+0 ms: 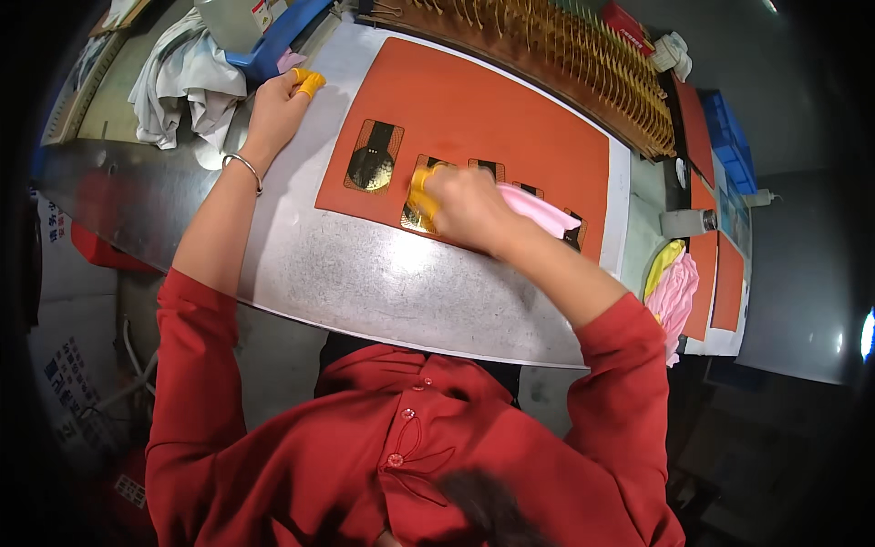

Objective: The person applies a liquid from a squeeze bottle onto rectangular gold foil sections on a red card. They then use a yellow cloth to rub and smooth the foil, repeating the process of applying liquid and rubbing for each section. The person handles the card and foil sections one by one, ensuring the gold surface is treated.

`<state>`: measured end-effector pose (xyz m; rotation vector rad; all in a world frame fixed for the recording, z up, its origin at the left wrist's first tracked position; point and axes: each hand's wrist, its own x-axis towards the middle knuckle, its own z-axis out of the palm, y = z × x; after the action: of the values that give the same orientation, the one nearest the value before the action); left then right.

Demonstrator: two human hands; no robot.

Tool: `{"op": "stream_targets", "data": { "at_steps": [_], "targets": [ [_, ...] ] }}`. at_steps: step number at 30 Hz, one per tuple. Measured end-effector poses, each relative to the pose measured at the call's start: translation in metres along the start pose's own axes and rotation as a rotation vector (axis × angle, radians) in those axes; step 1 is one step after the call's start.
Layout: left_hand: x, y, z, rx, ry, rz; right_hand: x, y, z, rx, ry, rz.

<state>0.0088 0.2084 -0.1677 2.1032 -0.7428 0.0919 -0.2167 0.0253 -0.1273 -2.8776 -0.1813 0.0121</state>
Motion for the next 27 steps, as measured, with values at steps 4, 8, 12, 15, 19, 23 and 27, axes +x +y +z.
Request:
{"op": "stream_targets", "data": {
  "at_steps": [4,8,12,15,19,23,27],
  "targets": [
    [0.000,0.008,0.001,0.035,-0.008,0.000,-0.004,0.002,-0.006,0.031,0.027,-0.003],
    [0.000,0.000,0.000,-0.013,-0.017,-0.036,0.004,0.002,-0.009,0.006,0.015,0.083],
    [0.000,-0.003,0.006,0.000,0.068,0.086,-0.020,-0.012,0.002,0.110,0.031,-0.089],
    [0.001,0.009,0.002,0.047,-0.014,-0.007,0.000,-0.001,-0.005,0.081,0.047,0.044],
    [-0.001,0.001,0.002,-0.010,0.016,0.025,0.029,-0.024,-0.006,0.122,0.108,-0.142],
    [0.000,0.002,0.004,0.040,-0.014,0.021,0.066,-0.019,0.007,-0.042,0.019,-0.097],
    [0.001,0.001,0.002,0.034,0.013,0.026,0.090,-0.009,-0.002,0.075,0.102,-0.032]
  ]
}}
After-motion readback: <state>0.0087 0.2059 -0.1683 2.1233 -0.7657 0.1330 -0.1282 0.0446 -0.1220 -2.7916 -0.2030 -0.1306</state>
